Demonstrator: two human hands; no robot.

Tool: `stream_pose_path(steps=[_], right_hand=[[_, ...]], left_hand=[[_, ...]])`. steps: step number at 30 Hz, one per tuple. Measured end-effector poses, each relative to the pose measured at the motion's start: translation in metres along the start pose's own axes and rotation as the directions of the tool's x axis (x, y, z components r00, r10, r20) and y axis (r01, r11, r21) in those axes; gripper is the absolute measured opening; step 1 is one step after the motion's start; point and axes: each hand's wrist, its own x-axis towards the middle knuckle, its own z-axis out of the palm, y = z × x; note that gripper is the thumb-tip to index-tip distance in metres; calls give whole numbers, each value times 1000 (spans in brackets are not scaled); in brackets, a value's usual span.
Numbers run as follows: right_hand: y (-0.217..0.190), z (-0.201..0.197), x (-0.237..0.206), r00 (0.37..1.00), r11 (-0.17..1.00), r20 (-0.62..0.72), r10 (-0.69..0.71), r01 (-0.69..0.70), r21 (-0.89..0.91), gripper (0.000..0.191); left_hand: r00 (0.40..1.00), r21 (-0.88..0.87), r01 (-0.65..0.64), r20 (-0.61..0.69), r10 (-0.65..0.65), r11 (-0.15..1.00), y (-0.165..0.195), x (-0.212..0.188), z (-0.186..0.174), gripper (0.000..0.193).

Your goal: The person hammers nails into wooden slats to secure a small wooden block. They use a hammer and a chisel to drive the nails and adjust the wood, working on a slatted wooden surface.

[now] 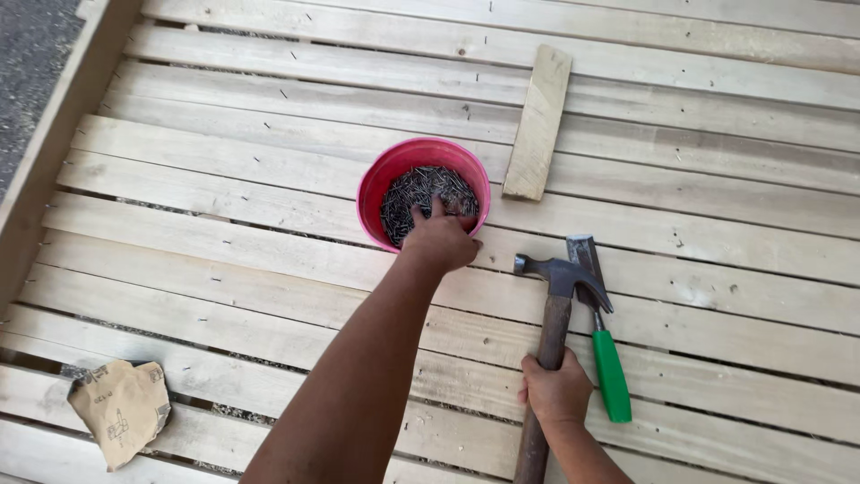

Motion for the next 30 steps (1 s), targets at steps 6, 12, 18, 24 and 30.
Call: stream_pose_path(steps=[6, 12, 18, 24, 30], right_hand=[[-1, 3, -1, 1000, 998, 14, 21, -21, -55, 18], [1, 6, 1, 999, 998, 26, 47, -46, -38, 19], [8, 8, 3, 1000, 996, 5, 19, -18, -87, 23], [17, 5, 13, 998, 996, 8, 70, -70, -51, 21], [8, 7, 14, 998, 998, 4, 59, -59, -38, 19]], left_hand=[[965, -69, -118, -244, 98, 991, -13, -21, 11, 46], [931, -138, -175, -346, 118, 975, -43, -47, 3, 45], [895, -102, -125, -441, 68, 987, -52, -56, 33, 33], [881, -222, 144, -415, -227, 964, -125, -50, 15, 27], [835, -195, 296, -422, -352, 935, -165, -48, -30, 40]])
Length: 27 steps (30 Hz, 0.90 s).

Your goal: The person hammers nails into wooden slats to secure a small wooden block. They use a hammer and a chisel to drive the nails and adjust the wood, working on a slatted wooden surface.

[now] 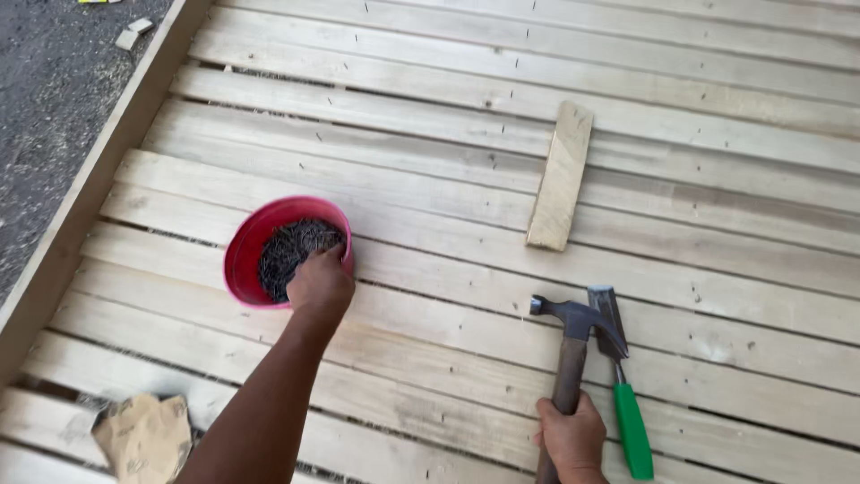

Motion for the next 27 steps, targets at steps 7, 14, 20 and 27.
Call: stream_pose_path(steps=[7, 14, 20, 27], right_hand=[[-85, 31, 29, 990, 981, 13, -141, 138, 139, 18], [-123, 50, 60, 996, 985, -56, -73, 80, 150, 23], [-100, 50, 72, 995, 970, -97, -6, 30, 242, 22], [-74, 42, 81, 982, 801, -95, 160, -73, 594, 20]], left_hand=[[998, 125, 6, -58, 1, 992, 30, -12, 3, 86], [991, -97, 28, -127, -40, 995, 32, -25, -9, 103], [856, -105, -475, -286, 431, 874, 64, -5, 23, 62], [680, -480, -580, 159, 715, 658, 191, -21, 105, 54]])
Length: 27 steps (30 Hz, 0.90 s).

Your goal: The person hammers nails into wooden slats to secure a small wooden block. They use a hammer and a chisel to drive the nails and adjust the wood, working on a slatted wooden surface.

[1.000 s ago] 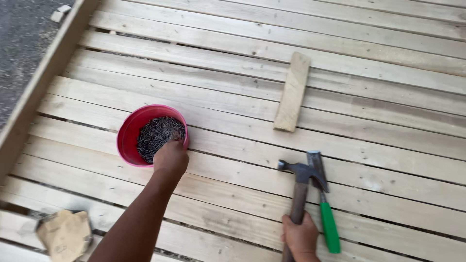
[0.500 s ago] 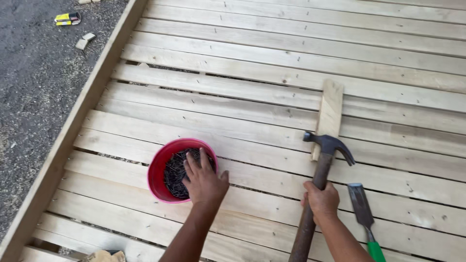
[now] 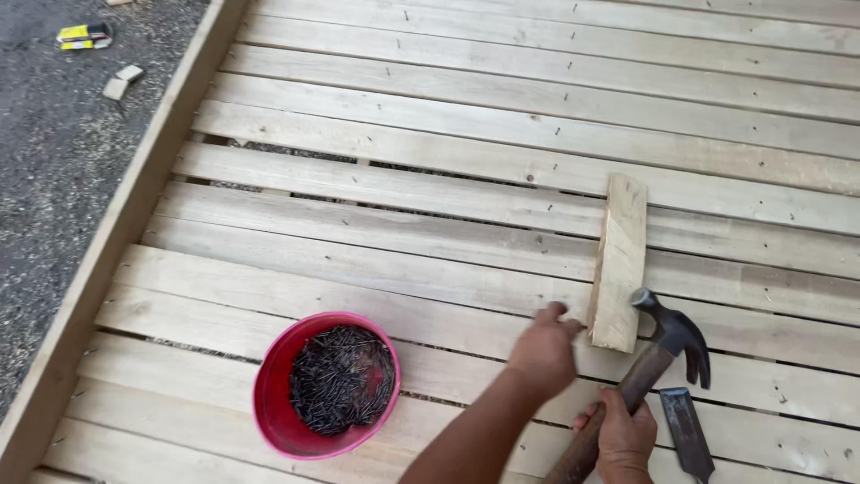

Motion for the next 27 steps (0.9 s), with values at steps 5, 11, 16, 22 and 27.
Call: stream_pose_path(steps=[5, 11, 16, 22, 27], right_hand=[[14, -6, 6, 999, 996, 31, 19, -22, 87, 22], [33, -7, 21, 992, 984, 28, -125, 120, 129, 22], [26, -12, 18, 991, 981, 112, -74, 52, 189, 16], [4, -19, 2, 966, 981, 248, 65, -107, 160, 10], [12, -29, -11, 939, 979, 343, 13, -82, 187, 13]], left_hand=[[985, 305, -90, 170, 38, 948, 46, 41, 19, 64], [958, 357, 24, 260, -124, 934, 73, 41, 2, 54], [972, 445, -16, 217, -91, 896, 74, 33, 8, 46], [945, 588, -175, 324, -32, 790, 58, 30, 7, 72], [954, 688, -140, 286, -89, 712, 66, 29, 5, 67]])
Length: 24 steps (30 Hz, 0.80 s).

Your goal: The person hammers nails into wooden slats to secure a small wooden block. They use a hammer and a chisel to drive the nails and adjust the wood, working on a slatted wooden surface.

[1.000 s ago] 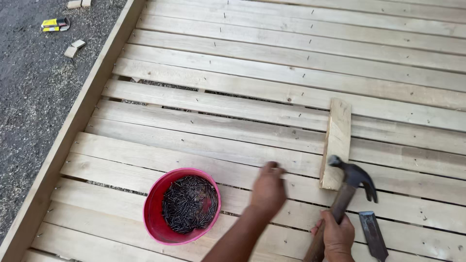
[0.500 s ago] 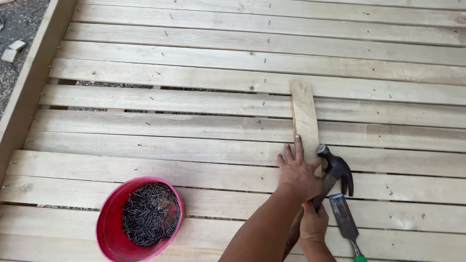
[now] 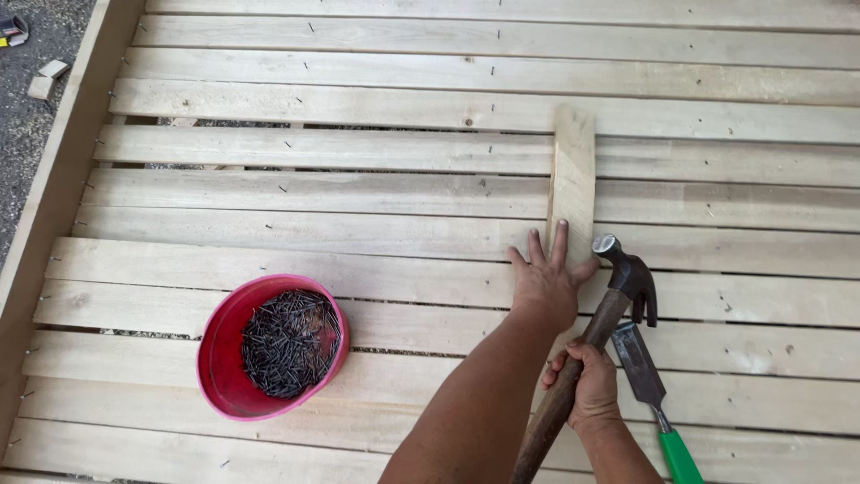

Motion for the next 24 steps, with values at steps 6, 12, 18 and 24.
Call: stream_pose_path(steps=[6, 12, 18, 24], right_hand=[[-2, -8, -7, 999, 998, 7, 41, -41, -40, 11], [-13, 10, -8, 995, 986, -31, 90, -93, -136, 29], [-28, 25, -6, 992, 955, -88, 91, -112, -275, 25], [-36, 22, -7, 982, 899, -106, 156, -185, -396, 31]], left_hand=[[990, -102, 34, -134, -47, 994, -23, -12, 12, 35], [977, -195, 71, -183, -108, 978, -36, -18, 2, 49], [952, -190, 297, -13, -304, 936, -64, -62, -12, 86], [905, -250, 414, 13, -425, 875, -96, -114, 27, 89]])
